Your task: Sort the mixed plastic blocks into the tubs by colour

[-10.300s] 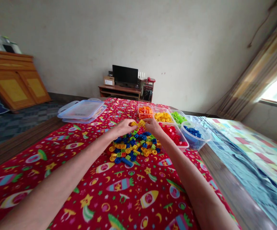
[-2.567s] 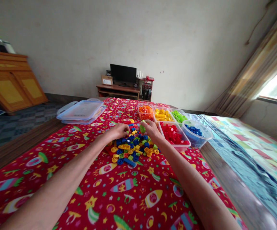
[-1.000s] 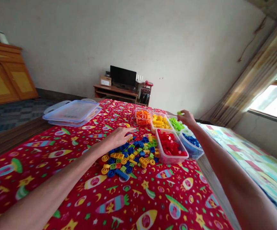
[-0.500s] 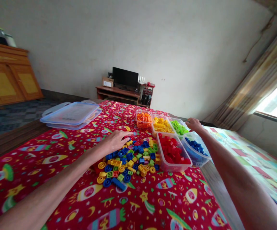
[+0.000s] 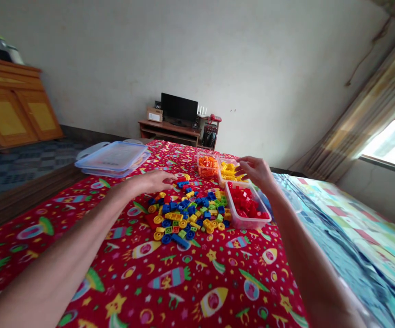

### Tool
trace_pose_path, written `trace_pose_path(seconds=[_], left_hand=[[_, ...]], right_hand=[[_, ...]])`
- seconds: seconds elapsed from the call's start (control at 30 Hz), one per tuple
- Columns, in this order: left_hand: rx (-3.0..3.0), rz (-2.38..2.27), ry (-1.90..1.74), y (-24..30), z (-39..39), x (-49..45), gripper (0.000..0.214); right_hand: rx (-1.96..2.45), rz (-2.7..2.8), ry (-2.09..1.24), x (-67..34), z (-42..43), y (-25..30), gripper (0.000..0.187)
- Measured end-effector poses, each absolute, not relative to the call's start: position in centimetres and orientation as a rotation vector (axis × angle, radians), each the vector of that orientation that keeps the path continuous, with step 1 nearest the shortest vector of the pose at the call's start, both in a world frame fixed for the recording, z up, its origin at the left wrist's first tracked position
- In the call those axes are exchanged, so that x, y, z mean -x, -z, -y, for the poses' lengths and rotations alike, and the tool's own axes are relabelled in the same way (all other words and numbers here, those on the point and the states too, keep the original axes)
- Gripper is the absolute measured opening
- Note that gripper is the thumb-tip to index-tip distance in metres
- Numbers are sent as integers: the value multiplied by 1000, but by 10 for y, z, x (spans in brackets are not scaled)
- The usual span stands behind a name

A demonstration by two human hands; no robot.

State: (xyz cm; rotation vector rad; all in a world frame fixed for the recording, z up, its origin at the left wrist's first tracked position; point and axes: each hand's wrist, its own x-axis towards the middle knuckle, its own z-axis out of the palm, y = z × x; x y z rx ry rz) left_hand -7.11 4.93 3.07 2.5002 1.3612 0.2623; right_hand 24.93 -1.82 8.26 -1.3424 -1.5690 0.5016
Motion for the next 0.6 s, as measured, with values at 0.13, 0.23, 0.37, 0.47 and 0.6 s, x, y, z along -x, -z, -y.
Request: trace_pose_path(seconds=[0.13, 0.23, 0.37, 0.47, 0.6], left_hand=[[-2440, -1452, -164, -41, -43, 75, 45], [-2404, -1554, -57, -35, -40, 73, 49], [-2409, -1601, 61, -26, -38, 69, 47], [-2406, -1619, 168, -25, -36, 67, 48], [-2397, -1594, 221, -27, -34, 65, 49]], right_hand=[[1289, 1780, -449, -201, 33, -68, 19], [1264, 1938, -353, -174, 35, -52, 19], [1330, 2179, -143, -150, 33, -27, 19], [1475, 2432, -16, -141, 37, -13, 22], [1507, 2664, 35, -136, 45, -11, 37]])
